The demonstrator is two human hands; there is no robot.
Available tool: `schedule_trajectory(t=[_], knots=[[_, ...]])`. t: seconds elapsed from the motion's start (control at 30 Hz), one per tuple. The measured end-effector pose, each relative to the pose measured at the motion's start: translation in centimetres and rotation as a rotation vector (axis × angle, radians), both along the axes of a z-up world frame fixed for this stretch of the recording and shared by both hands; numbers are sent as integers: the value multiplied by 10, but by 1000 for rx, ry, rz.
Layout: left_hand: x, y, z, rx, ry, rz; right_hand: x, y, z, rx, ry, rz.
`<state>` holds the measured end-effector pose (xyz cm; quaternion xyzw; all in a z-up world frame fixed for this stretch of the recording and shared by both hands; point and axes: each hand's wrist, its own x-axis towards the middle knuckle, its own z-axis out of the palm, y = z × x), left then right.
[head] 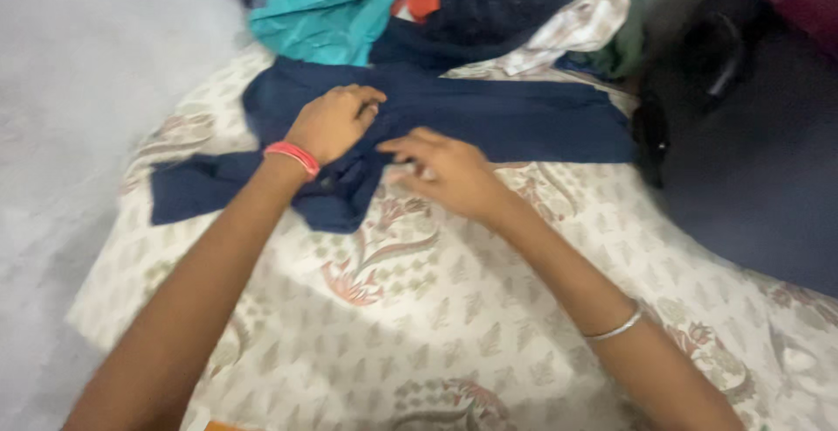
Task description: The person folds a blue shirt on a bed by smoothing the fabric, folding the sleeves inward, and then folding the body of the shirt into a smaller rectangle.
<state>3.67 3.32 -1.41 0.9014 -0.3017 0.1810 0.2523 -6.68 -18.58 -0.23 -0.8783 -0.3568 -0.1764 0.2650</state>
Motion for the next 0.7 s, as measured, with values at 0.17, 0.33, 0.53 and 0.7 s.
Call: schedule_trajectory(t=[0.17, 0.33, 0.53, 0.7], knots=[[5, 73, -5, -152, 135, -111, -6, 100, 10, -249, 2, 18], [-9, 125, -8, 130, -59, 226, 51, 116, -31, -326, -248, -4], [16, 165, -1, -457, 268, -76, 166, 88, 6, 510, 764, 327], [62, 176, -10, -662, 300, 37, 231, 85, 67, 1055, 863, 327]])
